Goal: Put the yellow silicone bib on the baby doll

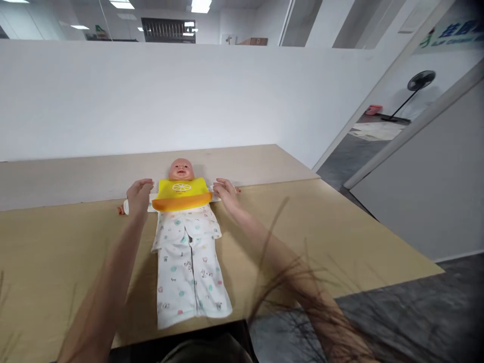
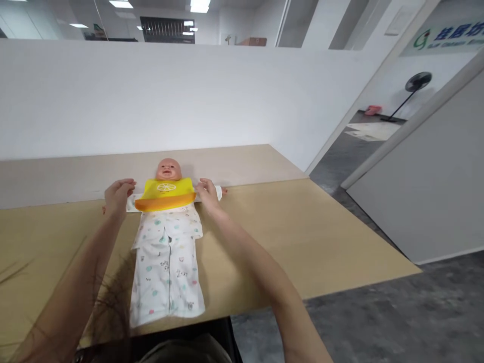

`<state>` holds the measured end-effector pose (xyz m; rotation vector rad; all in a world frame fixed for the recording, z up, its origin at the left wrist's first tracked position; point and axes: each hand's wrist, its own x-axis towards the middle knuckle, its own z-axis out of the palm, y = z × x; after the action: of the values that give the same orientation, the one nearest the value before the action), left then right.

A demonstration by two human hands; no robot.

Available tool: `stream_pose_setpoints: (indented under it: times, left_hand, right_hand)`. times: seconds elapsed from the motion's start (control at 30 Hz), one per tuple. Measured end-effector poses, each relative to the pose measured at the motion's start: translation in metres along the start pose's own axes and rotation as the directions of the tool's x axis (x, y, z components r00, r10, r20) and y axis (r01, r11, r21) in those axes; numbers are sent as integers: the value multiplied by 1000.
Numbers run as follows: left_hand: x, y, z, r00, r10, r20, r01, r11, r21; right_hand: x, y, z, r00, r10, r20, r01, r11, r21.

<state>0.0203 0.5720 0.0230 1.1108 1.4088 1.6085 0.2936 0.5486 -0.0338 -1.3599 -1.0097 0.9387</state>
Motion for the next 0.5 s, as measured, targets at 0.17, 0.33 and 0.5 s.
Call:
stream_pose_setpoints:
  times: [0.17, 0.33, 0.5]
  left_hand:
    - [60, -27, 22, 947, -321, -8, 319, 945, -75]
    - [84, -44, 42, 876, -472, 100, 482, 869, -113]
    - [95, -60, 59, 742, -586, 326, 642, 761, -95]
  right_hand:
    - [58, 2, 30, 986, 159, -51, -148, 973, 177]
    - [96, 5, 48, 933, 357, 41, -354, 896, 269]
    - [116, 2, 65, 846, 481, 229, -531, 794, 294]
